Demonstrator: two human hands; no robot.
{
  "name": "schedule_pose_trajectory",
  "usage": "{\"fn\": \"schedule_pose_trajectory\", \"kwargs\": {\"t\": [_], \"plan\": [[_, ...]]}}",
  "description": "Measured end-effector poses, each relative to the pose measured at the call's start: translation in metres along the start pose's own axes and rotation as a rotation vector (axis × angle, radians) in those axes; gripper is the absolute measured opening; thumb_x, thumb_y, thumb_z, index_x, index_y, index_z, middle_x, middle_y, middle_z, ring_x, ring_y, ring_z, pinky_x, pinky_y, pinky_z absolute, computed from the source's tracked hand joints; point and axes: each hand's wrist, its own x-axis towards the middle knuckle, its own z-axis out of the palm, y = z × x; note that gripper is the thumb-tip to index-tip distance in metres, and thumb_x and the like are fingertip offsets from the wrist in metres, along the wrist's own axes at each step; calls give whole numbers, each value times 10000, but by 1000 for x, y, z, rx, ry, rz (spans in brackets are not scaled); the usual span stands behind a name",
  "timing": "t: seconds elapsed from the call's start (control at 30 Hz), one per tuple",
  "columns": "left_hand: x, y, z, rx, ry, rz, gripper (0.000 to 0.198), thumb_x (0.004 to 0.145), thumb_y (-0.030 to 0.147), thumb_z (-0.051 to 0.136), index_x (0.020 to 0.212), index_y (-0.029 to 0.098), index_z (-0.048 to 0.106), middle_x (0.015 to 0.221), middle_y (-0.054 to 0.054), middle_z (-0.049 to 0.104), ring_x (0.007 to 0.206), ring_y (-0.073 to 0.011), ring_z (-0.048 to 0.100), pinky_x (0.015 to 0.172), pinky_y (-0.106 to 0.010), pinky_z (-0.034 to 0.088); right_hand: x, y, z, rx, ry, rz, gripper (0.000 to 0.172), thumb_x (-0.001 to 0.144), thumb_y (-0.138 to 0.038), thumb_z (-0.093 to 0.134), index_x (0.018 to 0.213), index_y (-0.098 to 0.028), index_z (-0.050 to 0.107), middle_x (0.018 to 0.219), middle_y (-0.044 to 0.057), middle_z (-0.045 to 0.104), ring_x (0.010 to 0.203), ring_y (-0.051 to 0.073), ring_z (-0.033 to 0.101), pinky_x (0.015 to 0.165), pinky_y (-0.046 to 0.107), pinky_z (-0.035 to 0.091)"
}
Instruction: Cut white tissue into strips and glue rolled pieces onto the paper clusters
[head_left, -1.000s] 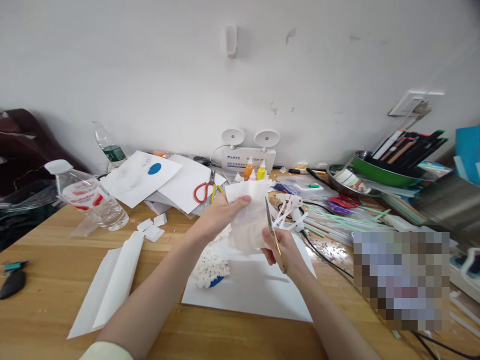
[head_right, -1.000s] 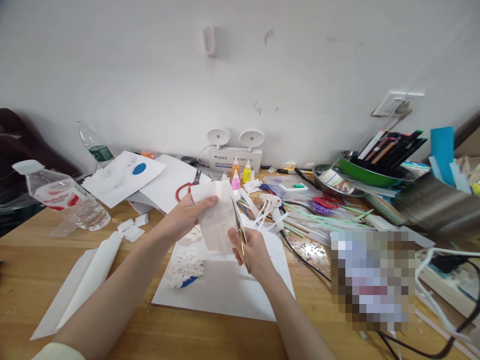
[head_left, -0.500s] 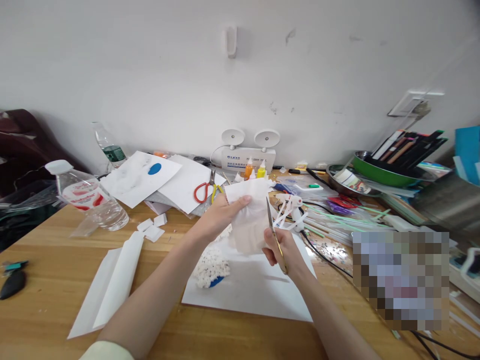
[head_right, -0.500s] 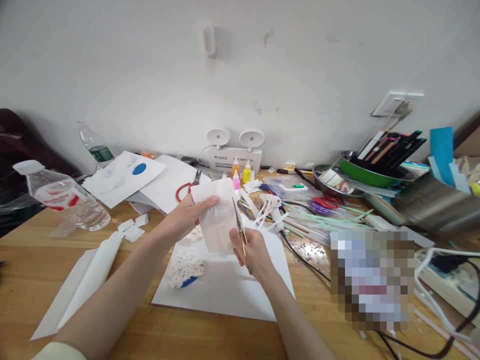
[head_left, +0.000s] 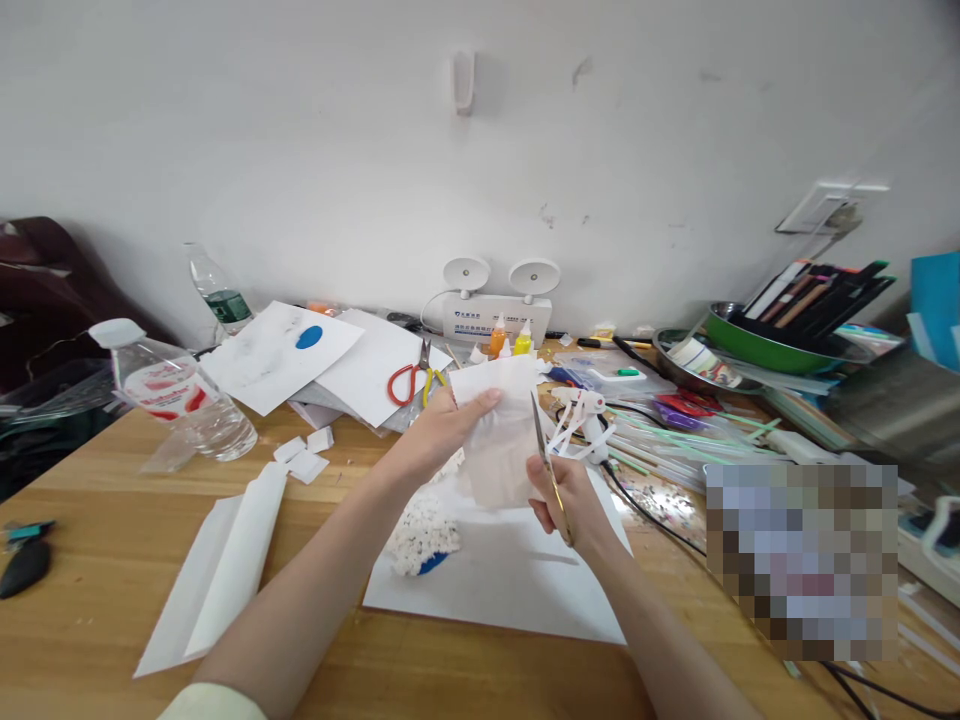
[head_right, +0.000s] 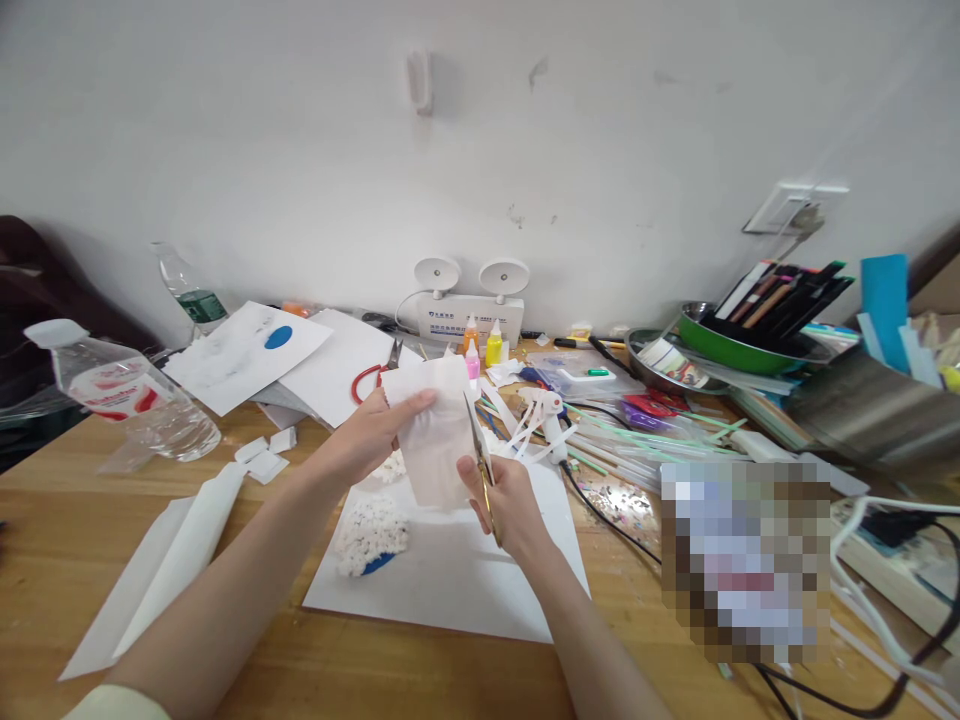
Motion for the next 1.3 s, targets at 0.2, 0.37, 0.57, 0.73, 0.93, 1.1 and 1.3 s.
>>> {"fn": "schedule_pose_trajectory", "kwargs": {"t": [0.2,0.37,0.57,0.73,0.93,1.1,1.3], "plan": [[0,0,-1,31,13,3,370,765,375,573,1066,161,576,957,-81,666,864,-201,610,753,-306,455,2,2,1,36,2,23,559,615,-701,520,476,-204,305,267,-97,272,214,31,261,267,178,195],[1,-1,-2,29,9,16,381,759,382,579,1072,166,578,969,-82,664,858,-199,613,745,-300,460,2,-2,2,38,-1,56,551,581,-706,532,481,-201,335,259,-93,288,208,34,261,253,173,158],[2,-1,-2,24,10,11,413,756,386,581,1113,179,552,990,-85,657,865,-205,612,722,-300,466,0,-6,1,10,-17,94,480,605,-628,549,492,-207,348,236,-88,306,200,48,264,253,178,145],[3,-3,-2,14,15,13,408,750,377,590,1102,175,551,989,-86,652,893,-212,603,717,-300,466,0,-6,0,-35,-32,73,510,621,-668,514,491,-203,349,244,-79,321,208,49,284,268,179,162],[1,-3,-2,36,23,1,330,739,381,599,983,159,580,915,-69,658,827,-193,606,679,-285,459,-2,-2,0,-58,-59,-8,587,653,-757,381,475,-201,324,280,-57,345,231,44,298,279,181,179],[0,-1,0,75,7,-63,256,719,379,617,793,134,607,729,-37,644,661,-149,586,586,-250,434,-2,0,-2,-56,-75,-68,581,677,-740,378,488,-191,353,308,-53,360,261,50,324,300,184,219],[0,-5,-2,91,-67,-59,294,729,407,593,857,144,615,791,-54,656,685,-170,597,572,-256,431,-2,-3,-2,-64,-72,-65,577,687,-722,390,505,-175,403,367,-29,428,287,61,385,310,186,269]]}}
